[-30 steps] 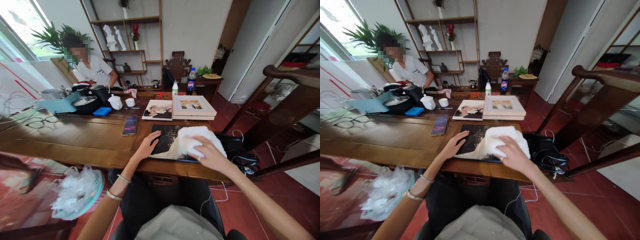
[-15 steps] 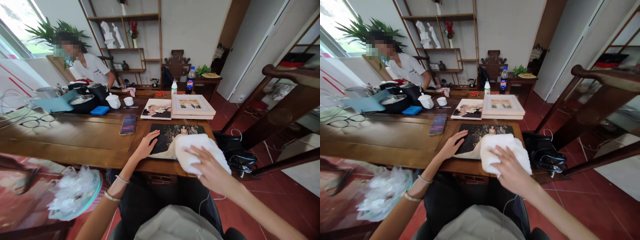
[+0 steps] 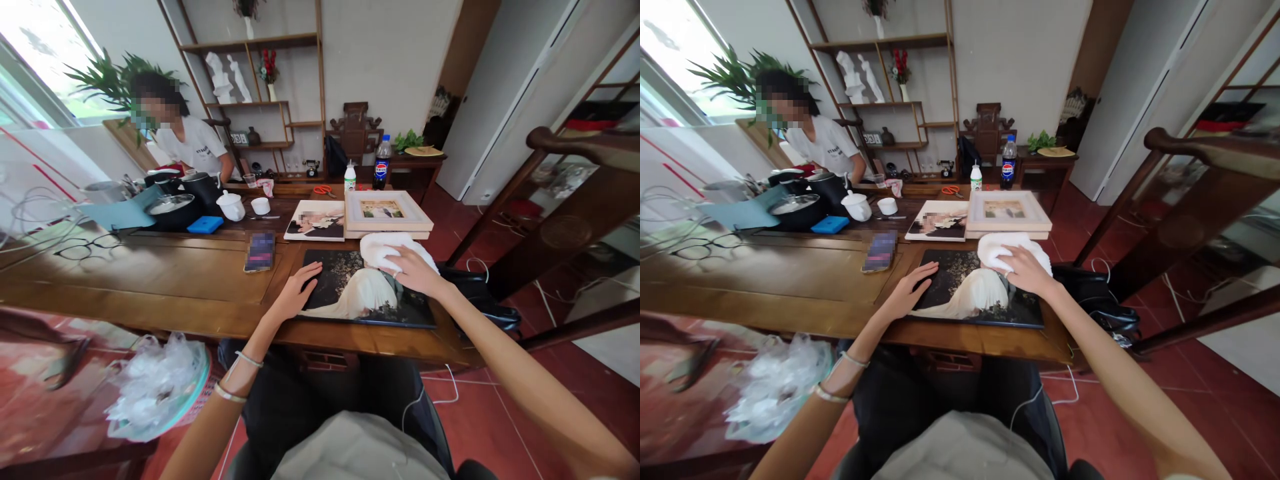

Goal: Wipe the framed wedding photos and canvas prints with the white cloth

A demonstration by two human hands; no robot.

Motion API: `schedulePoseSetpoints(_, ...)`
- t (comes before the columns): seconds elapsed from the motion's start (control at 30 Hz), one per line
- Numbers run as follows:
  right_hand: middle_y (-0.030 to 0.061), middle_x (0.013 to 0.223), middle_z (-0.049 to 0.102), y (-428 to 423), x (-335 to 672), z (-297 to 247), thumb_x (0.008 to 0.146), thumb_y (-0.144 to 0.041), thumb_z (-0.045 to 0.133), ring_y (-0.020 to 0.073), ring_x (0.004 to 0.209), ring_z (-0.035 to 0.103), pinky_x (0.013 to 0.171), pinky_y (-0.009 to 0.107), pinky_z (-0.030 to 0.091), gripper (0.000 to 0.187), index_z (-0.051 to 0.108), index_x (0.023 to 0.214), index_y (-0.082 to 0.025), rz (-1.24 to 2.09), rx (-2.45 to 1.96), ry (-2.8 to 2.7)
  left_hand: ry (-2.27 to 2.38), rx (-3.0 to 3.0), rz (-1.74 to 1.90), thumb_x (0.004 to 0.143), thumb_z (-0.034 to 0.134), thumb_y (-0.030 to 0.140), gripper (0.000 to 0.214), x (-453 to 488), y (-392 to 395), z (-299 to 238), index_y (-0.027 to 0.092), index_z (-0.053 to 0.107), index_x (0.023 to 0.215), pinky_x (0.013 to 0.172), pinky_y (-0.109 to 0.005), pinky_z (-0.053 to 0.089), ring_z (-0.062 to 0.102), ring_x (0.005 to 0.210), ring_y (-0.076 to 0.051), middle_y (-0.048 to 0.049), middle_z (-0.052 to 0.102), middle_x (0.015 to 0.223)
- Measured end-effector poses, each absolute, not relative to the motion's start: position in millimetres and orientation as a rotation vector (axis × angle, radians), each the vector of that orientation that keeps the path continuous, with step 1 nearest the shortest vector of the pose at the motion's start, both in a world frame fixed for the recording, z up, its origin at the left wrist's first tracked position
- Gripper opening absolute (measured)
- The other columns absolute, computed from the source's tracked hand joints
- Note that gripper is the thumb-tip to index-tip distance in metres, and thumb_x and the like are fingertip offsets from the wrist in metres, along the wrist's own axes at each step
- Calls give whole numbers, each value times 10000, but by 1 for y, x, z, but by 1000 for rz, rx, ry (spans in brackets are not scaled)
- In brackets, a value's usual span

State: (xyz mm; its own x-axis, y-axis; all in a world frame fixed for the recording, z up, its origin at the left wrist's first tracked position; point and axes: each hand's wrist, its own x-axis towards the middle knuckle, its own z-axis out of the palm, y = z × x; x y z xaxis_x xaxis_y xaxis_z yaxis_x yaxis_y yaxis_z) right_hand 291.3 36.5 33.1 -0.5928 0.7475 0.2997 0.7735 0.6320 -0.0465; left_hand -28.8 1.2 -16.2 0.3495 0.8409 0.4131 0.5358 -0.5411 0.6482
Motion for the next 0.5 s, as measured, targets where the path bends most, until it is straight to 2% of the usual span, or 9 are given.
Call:
schedulePoseSetpoints(0.13,174,1296,547,29,290,31,909,-272,454,304,1251,443,1030,520,325,291,658,1070,-141,-123,-1217,-2568,1216,2221,1033,924,403,283,364,-27,0,-15,185,574,1230,1119,-426,302,438,1295,-204,-82,530,1349)
schedulePoseSetpoints(0.23,182,1333,511,-11,287,29,833,-171,506,305,1291,396,1044,541,300,254,674,1022,-146,-72,-1191,-2582,1216,2218,1038,924,403,289,365,-27,0,-14,183,577,1227,1119,-427,303,444,1290,-209,-85,536,1343)
schedulePoseSetpoints(0.37,105,1436,411,-80,281,28,664,-51,526,306,1365,262,1079,579,212,353,692,943,-190,10,-1148,-2643,1207,2214,1052,924,409,305,372,-27,1,-15,170,581,1225,1119,-425,305,447,1288,-219,-97,536,1341)
schedulePoseSetpoints(0.5,74,1476,348,-118,279,30,634,-48,524,320,1381,210,1082,603,170,290,693,822,-190,49,-1074,-2692,1189,2230,1040,928,407,314,376,-28,1,-16,175,575,1234,1119,-431,304,440,1293,-220,-94,529,1349)
